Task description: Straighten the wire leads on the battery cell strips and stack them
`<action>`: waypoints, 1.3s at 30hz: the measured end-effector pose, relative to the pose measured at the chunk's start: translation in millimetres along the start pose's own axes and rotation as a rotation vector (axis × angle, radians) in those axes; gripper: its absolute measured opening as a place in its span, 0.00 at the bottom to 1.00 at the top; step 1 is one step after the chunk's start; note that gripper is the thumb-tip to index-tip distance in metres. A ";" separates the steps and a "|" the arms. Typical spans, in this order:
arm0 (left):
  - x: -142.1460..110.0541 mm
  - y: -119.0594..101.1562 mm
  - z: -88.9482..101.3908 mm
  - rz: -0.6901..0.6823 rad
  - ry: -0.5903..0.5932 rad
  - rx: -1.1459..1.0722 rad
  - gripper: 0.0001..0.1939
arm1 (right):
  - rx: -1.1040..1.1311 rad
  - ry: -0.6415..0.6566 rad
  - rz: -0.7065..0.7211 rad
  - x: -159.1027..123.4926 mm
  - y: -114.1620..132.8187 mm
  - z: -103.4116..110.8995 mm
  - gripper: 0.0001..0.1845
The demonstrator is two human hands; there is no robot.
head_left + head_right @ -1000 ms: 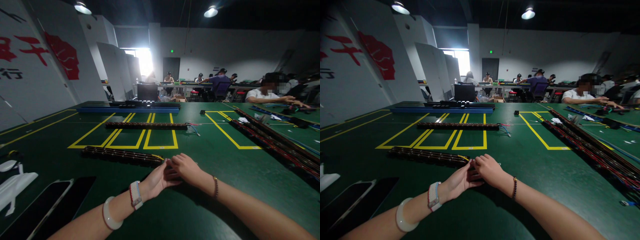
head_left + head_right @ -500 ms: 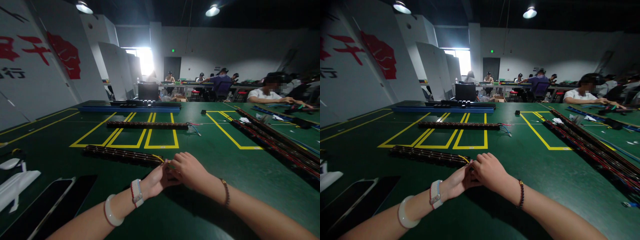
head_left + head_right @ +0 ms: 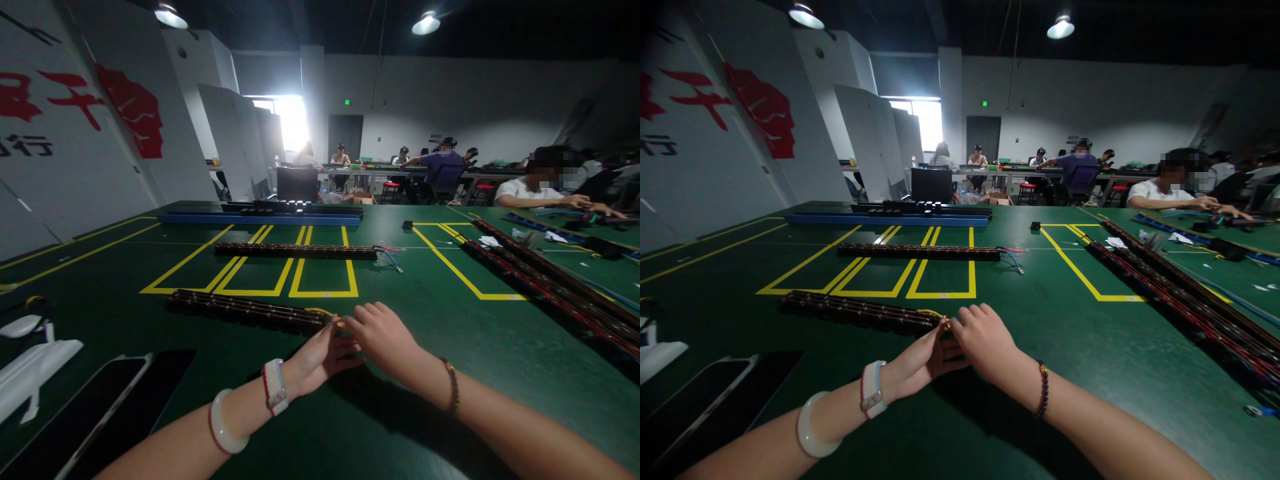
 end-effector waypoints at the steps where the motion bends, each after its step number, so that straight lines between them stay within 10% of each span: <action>1: -0.5 -0.3 -0.5 -0.014 0.004 0.004 0.13 | -0.017 -0.024 -0.010 1.0 -5.3 1.0 0.13; 23: -15.8 -10.8 -16.6 0.037 -0.066 0.244 0.09 | 0.174 0.079 -0.060 -5.4 -27.6 -63.7 0.16; 39: -5.4 -11.3 7.5 0.043 -0.213 1.229 0.16 | 0.252 -0.052 -0.071 -4.3 -28.4 -60.1 0.15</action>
Point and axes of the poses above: each hand's wrist, its own x-axis towards the middle knuckle, its own z-axis out of the back of the hand, y = z × x, the point moved 5 cm from there along x, towards the middle knuckle, and after that the axes turned 6 degrees about -y, right-handed, at the moved point
